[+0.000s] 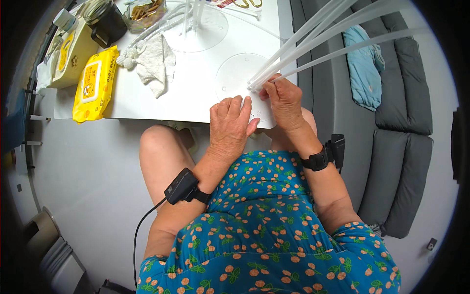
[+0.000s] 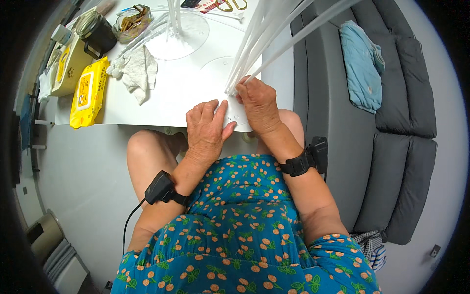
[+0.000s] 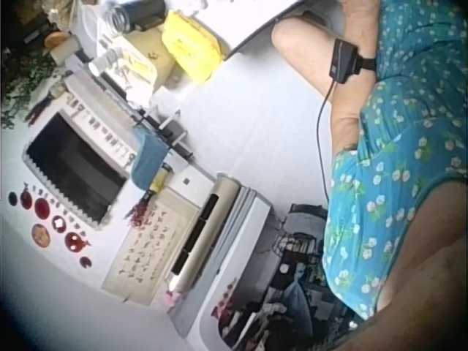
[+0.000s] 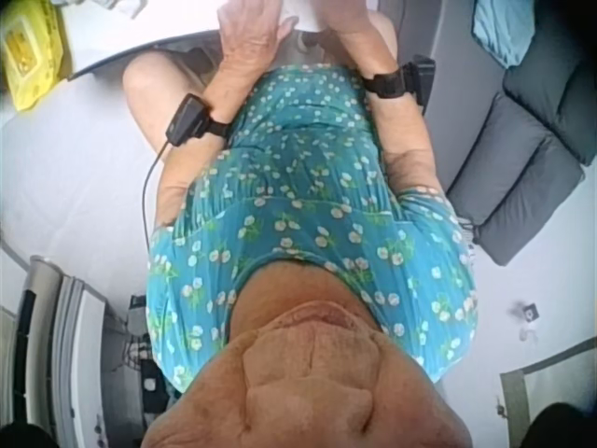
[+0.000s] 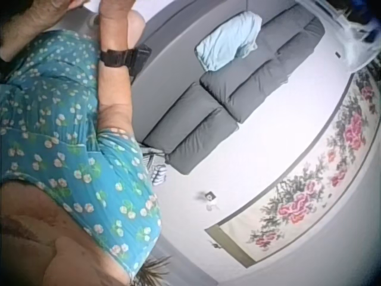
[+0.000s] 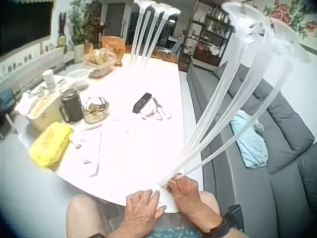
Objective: Assembling plastic balloon stands by inserting rods into base plates and connecting the components.
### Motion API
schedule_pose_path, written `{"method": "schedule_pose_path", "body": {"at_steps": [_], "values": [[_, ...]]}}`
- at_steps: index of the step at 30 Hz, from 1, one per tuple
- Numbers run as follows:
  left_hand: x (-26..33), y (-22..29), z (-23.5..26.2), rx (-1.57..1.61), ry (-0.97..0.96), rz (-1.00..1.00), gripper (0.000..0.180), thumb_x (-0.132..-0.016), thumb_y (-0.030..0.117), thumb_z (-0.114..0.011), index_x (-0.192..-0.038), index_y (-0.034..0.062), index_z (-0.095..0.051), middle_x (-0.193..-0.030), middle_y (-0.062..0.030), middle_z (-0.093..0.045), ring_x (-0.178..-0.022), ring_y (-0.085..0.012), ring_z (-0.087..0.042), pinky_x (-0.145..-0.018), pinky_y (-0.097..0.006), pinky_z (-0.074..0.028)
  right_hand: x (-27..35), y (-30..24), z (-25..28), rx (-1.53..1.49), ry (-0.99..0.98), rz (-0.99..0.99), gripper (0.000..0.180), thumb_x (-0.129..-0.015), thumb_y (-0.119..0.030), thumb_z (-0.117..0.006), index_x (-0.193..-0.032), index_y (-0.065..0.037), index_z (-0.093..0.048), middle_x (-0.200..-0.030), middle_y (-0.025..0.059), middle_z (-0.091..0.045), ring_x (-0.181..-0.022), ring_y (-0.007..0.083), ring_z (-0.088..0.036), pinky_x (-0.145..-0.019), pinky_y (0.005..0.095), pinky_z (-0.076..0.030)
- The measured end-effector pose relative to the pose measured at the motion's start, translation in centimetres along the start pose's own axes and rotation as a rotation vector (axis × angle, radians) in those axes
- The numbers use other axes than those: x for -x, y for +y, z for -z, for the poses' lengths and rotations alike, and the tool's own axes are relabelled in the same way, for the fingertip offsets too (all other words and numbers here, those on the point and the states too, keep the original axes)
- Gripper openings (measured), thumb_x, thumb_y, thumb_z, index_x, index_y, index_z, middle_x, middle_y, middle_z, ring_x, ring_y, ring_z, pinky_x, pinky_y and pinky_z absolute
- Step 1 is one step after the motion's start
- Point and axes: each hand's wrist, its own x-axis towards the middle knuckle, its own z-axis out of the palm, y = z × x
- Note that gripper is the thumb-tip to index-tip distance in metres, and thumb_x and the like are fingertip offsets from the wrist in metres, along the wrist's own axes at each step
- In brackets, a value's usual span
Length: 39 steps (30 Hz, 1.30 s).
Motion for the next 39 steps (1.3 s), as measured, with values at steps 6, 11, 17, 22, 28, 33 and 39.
{"method": "schedule_pose_path", "body": {"at_steps": [6,11,17,22,28,33,39], "values": [[-0.8,0.0,0.9,-0.012,0.018,-0.006,0.055,-0.066,0.023,-0.072,-0.115,0.0058,-0.055,-0.110,-0.0082,-0.050,-0.100,-0.0262,-0.047,-0.085,-0.040,-0.034,-0.7,-0.8,0.4,0.016,0.005,0.057,0.023,-0.073,0.003,-0.056,-0.094,-0.006,-0.056,-0.081,0.0057,-0.056,-0.065,0.0182,-0.058,-0.057,0.0277,-0.051],[-1.1,0.7,2.0,-0.012,0.003,0.000,0.054,-0.067,0.022,-0.071,-0.115,0.0060,-0.055,-0.110,-0.0083,-0.050,-0.100,-0.0265,-0.046,-0.085,-0.040,-0.034,-1.3,-1.2,0.9,-0.015,-0.055,-0.018,0.022,-0.076,0.002,-0.054,-0.096,-0.006,-0.056,-0.081,0.0057,-0.056,-0.064,0.0189,-0.058,-0.056,0.0289,-0.050],[-2.3,2.1,2.6,-0.003,-0.031,0.031,0.053,-0.068,0.019,-0.071,-0.116,0.0061,-0.054,-0.110,-0.0091,-0.050,-0.101,-0.0269,-0.046,-0.086,-0.040,-0.035,-1.6,-1.5,2.0,-0.080,-0.040,-0.118,0.012,-0.081,-0.001,-0.054,-0.091,-0.004,-0.057,-0.080,0.0094,-0.055,-0.067,0.0222,-0.058,-0.059,0.0318,-0.051],[-3.3,2.6,2.4,0.004,-0.006,0.016,0.050,-0.069,0.015,-0.069,-0.116,0.0046,-0.053,-0.111,-0.0100,-0.050,-0.101,-0.0276,-0.046,-0.086,-0.040,-0.035,-2.8,-2.0,3.6,-0.004,-0.020,-0.175,0.012,-0.079,-0.003,-0.058,-0.089,-0.001,-0.052,-0.080,0.0131,-0.054,-0.072,0.0310,-0.058,-0.064,0.0385,-0.048],[-6.2,5.7,4.4,0.166,-0.021,0.096,0.049,-0.073,0.013,-0.068,-0.117,0.0007,-0.049,-0.112,-0.0152,-0.048,-0.102,-0.0315,-0.046,-0.087,-0.041,-0.037,-3.9,-2.6,8.0,-0.070,0.062,-0.234,0.031,-0.071,-0.002,-0.064,-0.097,0.001,-0.048,-0.084,0.0171,-0.054,-0.076,0.0320,-0.057,-0.067,0.0400,-0.047],[-11.1,9.3,8.4,0.427,0.115,0.167,0.058,-0.074,0.014,-0.071,-0.122,-0.0009,-0.043,-0.112,-0.0186,-0.047,-0.104,-0.0320,-0.049,-0.085,-0.037,-0.045,-5.7,-5.1,12.8,0.047,0.076,-0.162,0.062,-0.063,-0.004,-0.072,-0.116,0.002,-0.041,-0.112,0.0217,-0.047,-0.107,0.0370,-0.047,-0.093,0.0421,-0.039],[-18.9,14.3,11.8,0.680,0.149,0.128,0.065,-0.071,0.011,-0.072,-0.125,0.0003,-0.038,-0.115,-0.0140,-0.050,-0.109,-0.0237,-0.050,-0.089,-0.034,-0.042,-7.0,-6.7,15.0,-0.009,0.170,-0.121,0.072,-0.063,-0.011,-0.075,-0.122,-0.001,-0.034,-0.121,0.0216,-0.043,-0.119,0.0378,-0.040,-0.101,0.0428,-0.035]]}}
